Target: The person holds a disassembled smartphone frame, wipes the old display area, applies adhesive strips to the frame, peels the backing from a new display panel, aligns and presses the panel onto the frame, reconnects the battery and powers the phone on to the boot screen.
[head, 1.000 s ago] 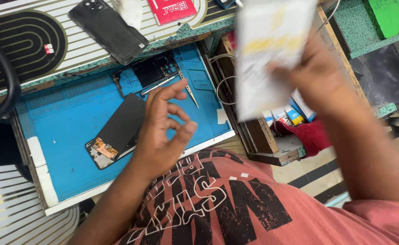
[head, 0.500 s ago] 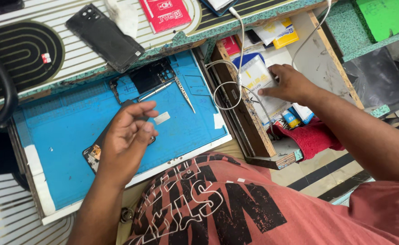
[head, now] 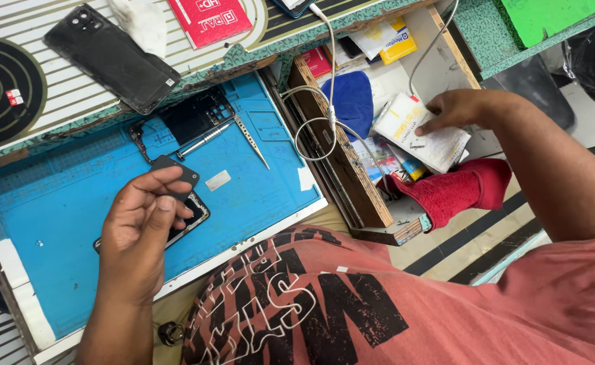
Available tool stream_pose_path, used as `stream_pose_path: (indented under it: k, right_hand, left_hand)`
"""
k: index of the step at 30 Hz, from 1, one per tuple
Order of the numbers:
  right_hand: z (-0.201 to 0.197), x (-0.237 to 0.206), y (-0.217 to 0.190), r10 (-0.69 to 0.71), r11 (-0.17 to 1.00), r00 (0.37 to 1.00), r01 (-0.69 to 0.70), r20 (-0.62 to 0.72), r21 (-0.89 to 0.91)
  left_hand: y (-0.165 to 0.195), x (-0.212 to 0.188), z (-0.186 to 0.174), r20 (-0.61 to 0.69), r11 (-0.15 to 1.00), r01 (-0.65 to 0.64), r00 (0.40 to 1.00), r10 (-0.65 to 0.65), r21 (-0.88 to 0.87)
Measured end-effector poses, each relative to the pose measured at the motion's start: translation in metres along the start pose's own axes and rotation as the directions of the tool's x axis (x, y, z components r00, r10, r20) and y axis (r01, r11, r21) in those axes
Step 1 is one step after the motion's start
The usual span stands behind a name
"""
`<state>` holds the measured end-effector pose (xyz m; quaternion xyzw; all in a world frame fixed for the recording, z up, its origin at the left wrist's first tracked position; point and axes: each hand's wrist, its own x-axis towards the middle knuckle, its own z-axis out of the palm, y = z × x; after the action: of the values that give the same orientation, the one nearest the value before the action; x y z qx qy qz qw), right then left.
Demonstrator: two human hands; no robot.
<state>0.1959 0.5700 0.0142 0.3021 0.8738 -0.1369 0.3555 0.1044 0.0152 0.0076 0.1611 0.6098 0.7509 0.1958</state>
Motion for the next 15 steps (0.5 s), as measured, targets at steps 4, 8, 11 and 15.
stream_pose_path:
  k: [4,8,11,15]
  right_hand:
    - [0.019,0.009,-0.002,0.029,0.999,0.999,-0.029,-0.02,-0.028]
    - [0.03,0.008,-0.01,0.034,0.988,0.994,-0.05,-0.105,-0.148]
    - [0.037,0.006,-0.015,0.038,0.989,0.999,-0.043,0.036,0.145]
    - [0.043,0.008,-0.019,0.024,0.995,0.995,-0.034,-0.101,-0.095]
  left_hand:
    - [-0.003,0.0,0.003,0.022,1.0,0.01,1.0,-0.01,0.02]
    - [-0.006,0.002,0.006,0.037,1.0,0.014,0.999,-0.014,0.007]
    - [-0.008,0.002,0.006,0.055,1.0,0.025,0.998,-0.024,-0.004]
    - [-0.011,0.003,0.006,0.073,1.0,0.016,0.997,-0.014,-0.027]
